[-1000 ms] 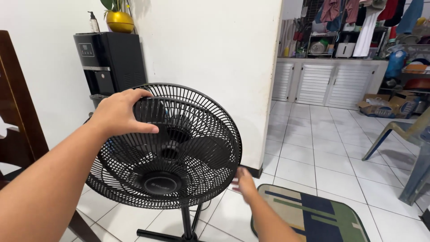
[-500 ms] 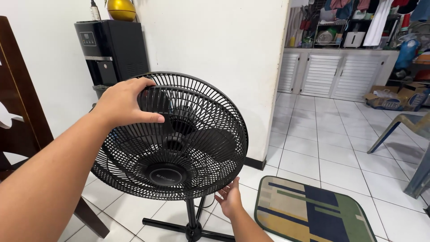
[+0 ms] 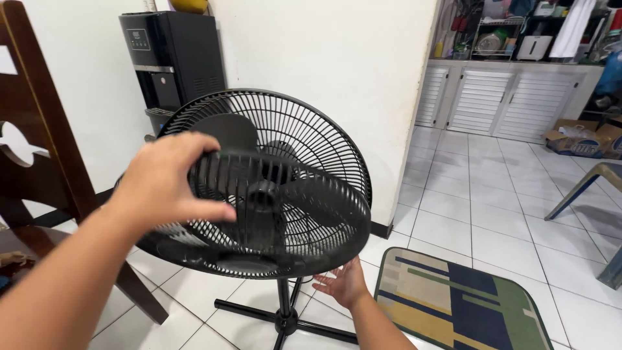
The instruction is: The person disassembles a standing electric fan by removing the front grille, fan blades, and rear grille, then reassembles them in reverse order. The person handles the fan components by hand, placing removed parts on a nearby table and reattaching them to the fan stand.
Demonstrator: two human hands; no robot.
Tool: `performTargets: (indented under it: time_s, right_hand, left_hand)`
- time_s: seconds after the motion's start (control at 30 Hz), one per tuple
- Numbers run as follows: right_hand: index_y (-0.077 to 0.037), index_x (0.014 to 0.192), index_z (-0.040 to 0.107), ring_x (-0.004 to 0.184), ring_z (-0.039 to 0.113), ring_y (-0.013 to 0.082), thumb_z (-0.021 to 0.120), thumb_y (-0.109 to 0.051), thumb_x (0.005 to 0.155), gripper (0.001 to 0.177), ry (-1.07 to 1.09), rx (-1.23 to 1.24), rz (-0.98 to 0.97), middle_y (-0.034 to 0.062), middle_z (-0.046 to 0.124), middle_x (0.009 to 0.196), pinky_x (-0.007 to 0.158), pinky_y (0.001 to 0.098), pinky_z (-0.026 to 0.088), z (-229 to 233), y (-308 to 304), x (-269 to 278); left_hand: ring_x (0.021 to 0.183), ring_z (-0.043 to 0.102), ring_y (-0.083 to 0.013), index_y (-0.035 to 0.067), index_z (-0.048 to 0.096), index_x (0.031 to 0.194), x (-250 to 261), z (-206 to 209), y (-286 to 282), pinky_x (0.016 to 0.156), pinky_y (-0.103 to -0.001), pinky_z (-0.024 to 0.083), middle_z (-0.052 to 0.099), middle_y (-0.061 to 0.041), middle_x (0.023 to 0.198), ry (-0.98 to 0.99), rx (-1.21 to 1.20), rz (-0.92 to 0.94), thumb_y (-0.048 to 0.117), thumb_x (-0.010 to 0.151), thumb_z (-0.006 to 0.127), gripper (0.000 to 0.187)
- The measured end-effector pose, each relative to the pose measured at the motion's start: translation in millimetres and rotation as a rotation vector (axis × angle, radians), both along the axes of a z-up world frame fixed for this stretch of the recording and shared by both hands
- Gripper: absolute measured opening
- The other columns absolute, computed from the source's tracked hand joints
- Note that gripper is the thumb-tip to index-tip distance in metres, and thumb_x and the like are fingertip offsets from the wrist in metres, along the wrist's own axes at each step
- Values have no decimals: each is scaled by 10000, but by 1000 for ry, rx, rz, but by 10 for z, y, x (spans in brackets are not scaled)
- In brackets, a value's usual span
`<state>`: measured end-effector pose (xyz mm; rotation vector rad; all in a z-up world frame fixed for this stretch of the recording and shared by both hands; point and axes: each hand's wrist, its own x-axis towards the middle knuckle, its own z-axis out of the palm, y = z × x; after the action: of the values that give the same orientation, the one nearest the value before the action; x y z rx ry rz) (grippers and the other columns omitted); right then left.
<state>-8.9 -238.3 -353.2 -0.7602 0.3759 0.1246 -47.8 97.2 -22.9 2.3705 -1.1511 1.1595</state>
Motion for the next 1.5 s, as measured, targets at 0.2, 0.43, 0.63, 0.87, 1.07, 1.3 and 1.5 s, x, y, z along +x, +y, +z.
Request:
performTargets:
  time_s: [0.2, 0.43, 0.63, 0.87, 1.07, 1.3, 1.5]
  right_hand:
    - [-66, 1244, 623, 1106, 631, 395, 600, -478, 940, 513, -228, -16, 256, 179, 565, 1339, 954, 585, 560, -376, -220, 36]
    - [-199, 1361, 513, 1131, 571, 323, 450, -636, 866, 663, -180, -275, 55, 57, 549, 1418, 938, 531, 499, -562, -148, 78]
    - [-227, 1481, 343, 1189, 510, 286, 401, -638, 919, 698, -270, -352, -103, 38, 455, 1485, 1011, 540, 466, -471, -157, 93]
    - [-159, 1444, 391, 1222, 532, 210, 644, -307, 941, 583, -356, -330, -183, 46, 486, 1283, 1030, 522, 482, -510, -218, 352]
    - [-211, 1440, 422, 1183, 538, 175, 594, -315, 956, 524, -312, -365, -184, -33, 534, 1296, 1003, 488, 486, -421, -307, 493]
    - [-267, 1470, 400, 1207, 511, 197, 570, -490, 918, 620, -317, -253, -186, -69, 532, 1393, 1049, 489, 398, -437, -471, 663]
    - [-197, 1460, 402, 1247, 504, 252, 588, -608, 877, 737, -207, -243, -229, -12, 517, 1430, 1060, 574, 375, -342, -581, 744]
  left_hand:
    - [768, 611, -237, 127, 680, 1053, -571, -517, 202, 736, -421, 430, 636, -9, 807, -15, -38, 117, 691, 364, 918, 922]
    - [897, 612, -259, 164, 687, 1150, -454, -477, 389, 836, -435, 449, 634, -59, 953, 15, -72, 211, 701, 390, 915, 958]
    - [1271, 512, -388, 139, 533, 1486, 598, -525, 616, 1066, -499, 385, 532, -175, 1394, -3, -208, 133, 558, 559, 903, 1083]
    - [1381, 455, -264, 136, 320, 1601, 1648, -2045, 1436, 1141, -419, 361, 487, -98, 1511, 859, -968, -310, 597, 675, 822, 1150]
    - [1496, 357, -229, 101, 305, 1603, 1786, -3247, 1129, 1216, -420, 272, 413, -26, 1630, 1063, -1355, -559, 869, 555, 645, 1343]
    - [1419, 409, -214, 237, 281, 1564, 1698, -2607, 666, 1165, -461, 315, 416, 6, 1566, 1079, -1350, -297, 756, 821, 471, 926]
    - [1268, 490, -191, 267, 292, 1526, 1615, -2343, 501, 1015, -465, 431, 473, 17, 1456, 1076, -1302, -195, 550, 899, 504, 720]
